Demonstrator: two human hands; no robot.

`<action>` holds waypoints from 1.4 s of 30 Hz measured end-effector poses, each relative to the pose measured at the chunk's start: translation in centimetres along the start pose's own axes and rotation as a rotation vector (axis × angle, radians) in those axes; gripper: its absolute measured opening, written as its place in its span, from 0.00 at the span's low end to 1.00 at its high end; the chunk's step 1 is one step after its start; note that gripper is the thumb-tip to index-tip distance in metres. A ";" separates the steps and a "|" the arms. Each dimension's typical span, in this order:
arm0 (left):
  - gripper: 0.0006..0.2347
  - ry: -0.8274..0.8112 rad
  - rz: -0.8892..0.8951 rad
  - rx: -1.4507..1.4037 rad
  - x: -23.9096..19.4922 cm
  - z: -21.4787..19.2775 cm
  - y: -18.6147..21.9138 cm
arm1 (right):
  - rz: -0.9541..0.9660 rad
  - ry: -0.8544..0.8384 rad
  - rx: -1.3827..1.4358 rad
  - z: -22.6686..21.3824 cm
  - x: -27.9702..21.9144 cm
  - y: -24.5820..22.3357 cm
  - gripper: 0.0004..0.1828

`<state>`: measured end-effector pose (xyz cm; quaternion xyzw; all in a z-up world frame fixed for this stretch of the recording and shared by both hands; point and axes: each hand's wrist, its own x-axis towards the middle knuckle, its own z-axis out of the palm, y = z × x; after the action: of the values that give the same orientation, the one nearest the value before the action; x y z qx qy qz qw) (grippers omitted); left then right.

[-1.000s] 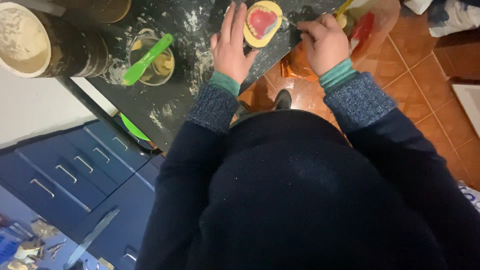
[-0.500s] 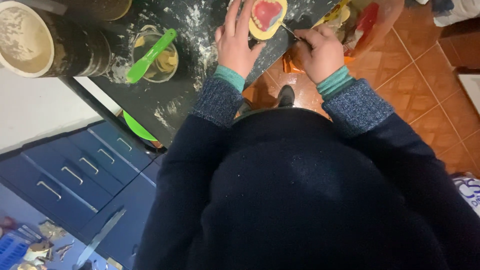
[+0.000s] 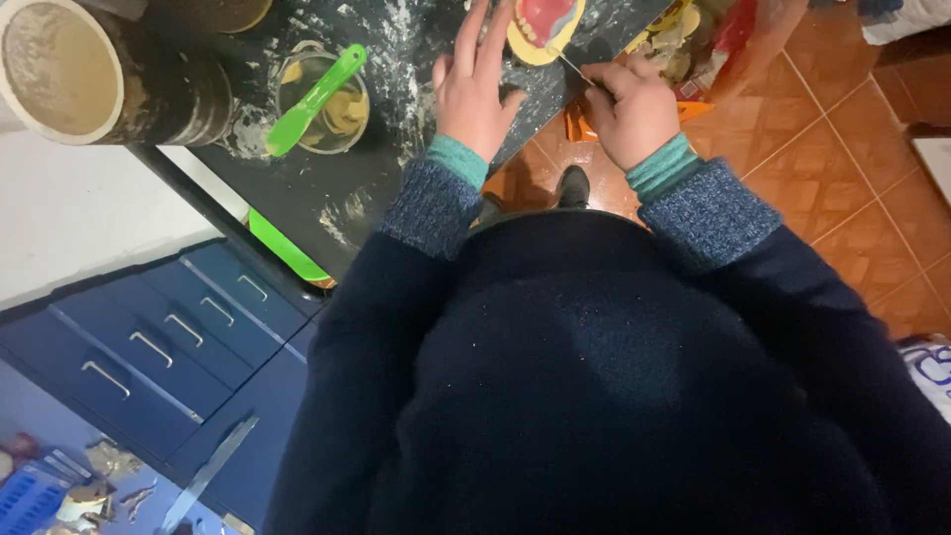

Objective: Waxing and refining a denture base on a dental model and mixing dental materials.

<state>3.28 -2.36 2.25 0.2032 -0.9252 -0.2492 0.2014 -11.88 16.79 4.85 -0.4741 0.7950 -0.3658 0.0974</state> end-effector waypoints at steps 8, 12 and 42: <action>0.40 -0.053 -0.016 -0.026 -3.9 -6.8 1.2 | 0.010 -0.051 0.030 1.9 0.0 -1.8 0.11; 0.43 0.135 -0.002 0.065 -6.9 -10.9 -2.8 | 0.069 -0.153 0.289 3.5 1.1 -2.2 0.10; 0.46 0.087 -0.256 0.230 -7.3 -12.4 -2.9 | 0.613 -0.270 0.853 1.3 0.9 -2.3 0.09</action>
<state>16.05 -5.87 8.53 0.3516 -0.9046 -0.1563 0.1831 -10.10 14.72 5.65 -0.1817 0.6581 -0.5466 0.4848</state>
